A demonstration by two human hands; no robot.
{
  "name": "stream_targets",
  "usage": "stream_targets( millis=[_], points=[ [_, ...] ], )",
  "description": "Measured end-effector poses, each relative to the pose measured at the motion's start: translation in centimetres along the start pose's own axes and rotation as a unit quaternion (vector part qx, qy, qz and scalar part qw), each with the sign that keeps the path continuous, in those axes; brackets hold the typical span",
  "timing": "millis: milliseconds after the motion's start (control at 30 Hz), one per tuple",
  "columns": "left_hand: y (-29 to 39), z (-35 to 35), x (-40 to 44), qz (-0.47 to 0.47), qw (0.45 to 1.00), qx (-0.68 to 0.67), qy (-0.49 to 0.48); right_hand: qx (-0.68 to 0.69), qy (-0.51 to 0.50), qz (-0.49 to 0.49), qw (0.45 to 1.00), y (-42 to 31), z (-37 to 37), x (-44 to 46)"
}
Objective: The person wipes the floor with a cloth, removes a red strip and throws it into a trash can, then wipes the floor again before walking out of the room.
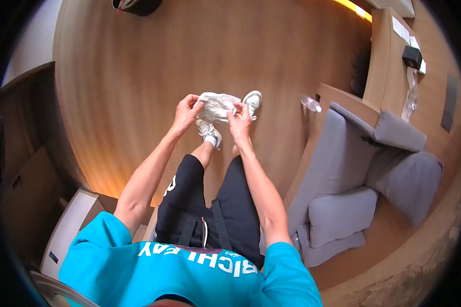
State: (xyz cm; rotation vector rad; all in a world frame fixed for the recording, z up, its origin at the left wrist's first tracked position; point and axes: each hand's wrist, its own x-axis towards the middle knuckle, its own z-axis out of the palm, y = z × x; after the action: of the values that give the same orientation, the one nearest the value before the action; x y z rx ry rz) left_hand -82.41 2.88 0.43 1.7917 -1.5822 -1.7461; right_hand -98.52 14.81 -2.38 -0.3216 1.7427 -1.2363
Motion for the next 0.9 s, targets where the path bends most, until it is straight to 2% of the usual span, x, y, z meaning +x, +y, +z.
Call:
stream_targets(
  millis=[167,233,300,367,400,567,700,833,900],
  points=[
    [-5.0,1.5,-5.2,-0.053,0.998,0.043,0.009,-0.114,0.011,0.000,0.993,3.9,-1.3,-5.7],
    [-7.8,2.8,-6.6,-0.069,0.994,0.084,-0.003,-0.132,-0.005,0.064,0.989,4.4,-2.5,-7.4],
    [-10.8,4.4,-9.0,-0.072,0.995,0.071,0.001,-0.175,-0.013,0.077,0.981,5.8,-4.4,-8.9],
    [-11.8,6.0,-9.7,-0.069,0.987,0.138,-0.037,-0.150,-0.010,0.088,0.985,8.7,-6.4,-9.9],
    [-11.6,6.8,-10.3,-0.093,0.990,0.100,-0.043,-0.147,-0.013,0.084,0.986,8.8,-7.1,-9.4],
    [-10.2,10.4,-12.5,-0.088,0.989,0.109,-0.049,-0.182,-0.002,0.095,0.979,9.5,-11.0,-10.3],
    [-8.1,11.7,-12.1,-0.063,0.990,0.112,-0.057,-0.165,-0.008,0.102,0.981,8.6,-12.6,-9.2],
    [-6.9,12.5,-11.1,-0.044,0.992,0.111,-0.048,-0.162,-0.005,0.057,0.985,7.6,-13.4,-7.9],
    [-6.0,12.7,-10.2,0.005,0.993,0.118,-0.014,-0.155,0.000,0.061,0.986,6.9,-13.5,-7.0]
  ],
)
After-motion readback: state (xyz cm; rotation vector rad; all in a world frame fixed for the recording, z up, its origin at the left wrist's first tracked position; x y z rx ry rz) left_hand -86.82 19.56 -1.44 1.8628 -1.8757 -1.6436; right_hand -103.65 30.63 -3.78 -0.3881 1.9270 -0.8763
